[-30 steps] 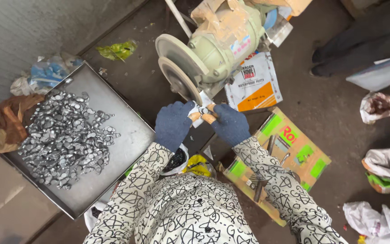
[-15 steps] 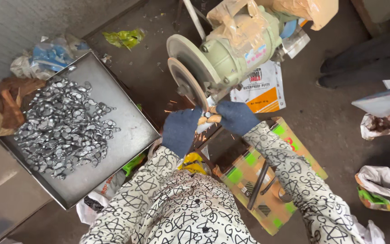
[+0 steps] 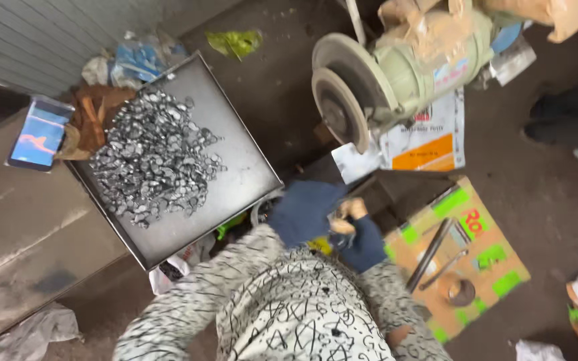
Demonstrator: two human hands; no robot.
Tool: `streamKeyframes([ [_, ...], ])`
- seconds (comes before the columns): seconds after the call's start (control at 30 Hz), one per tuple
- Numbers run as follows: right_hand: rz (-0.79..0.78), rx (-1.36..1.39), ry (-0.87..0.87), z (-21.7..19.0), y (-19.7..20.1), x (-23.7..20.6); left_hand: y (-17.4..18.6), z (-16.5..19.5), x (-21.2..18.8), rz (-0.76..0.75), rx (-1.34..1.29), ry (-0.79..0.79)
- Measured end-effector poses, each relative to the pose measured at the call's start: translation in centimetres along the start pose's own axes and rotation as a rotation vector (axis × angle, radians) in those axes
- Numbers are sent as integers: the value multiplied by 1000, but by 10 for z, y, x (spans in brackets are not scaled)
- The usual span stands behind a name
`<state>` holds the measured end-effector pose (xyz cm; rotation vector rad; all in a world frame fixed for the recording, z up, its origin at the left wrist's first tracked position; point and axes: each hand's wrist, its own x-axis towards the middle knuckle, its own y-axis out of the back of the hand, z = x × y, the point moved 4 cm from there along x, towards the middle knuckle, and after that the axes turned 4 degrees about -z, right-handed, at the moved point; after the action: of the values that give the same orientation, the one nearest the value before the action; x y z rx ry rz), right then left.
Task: The person picks small metal pieces one at a time from a container, holds each against a spinning bench grinder to grind its edge with sparks flying, and places the ground piece onto a large tray of finished pieces, repeating the cycle throughout the episode.
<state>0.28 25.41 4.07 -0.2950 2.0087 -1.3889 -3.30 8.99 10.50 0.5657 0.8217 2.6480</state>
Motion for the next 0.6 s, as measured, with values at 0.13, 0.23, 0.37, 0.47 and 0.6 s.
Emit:
streamKeyframes([
  [0.13,259,-45,-36,48,21,-14,63,-93,-69,274,608,140],
  [0.23,258,-479,18,60,6,-5,74,-173,-110,-340,926,307],
  [0.37,89,-1498,335,49,-48,10,41,-153,-110,-149,542,132],
  [0.47,-27,-2115,632,18,-92,8,23,-106,-70,-153,-11,197],
  [0.6,-64,-2441,594,-32,-118,-16,11,-44,-18,-349,-486,606],
])
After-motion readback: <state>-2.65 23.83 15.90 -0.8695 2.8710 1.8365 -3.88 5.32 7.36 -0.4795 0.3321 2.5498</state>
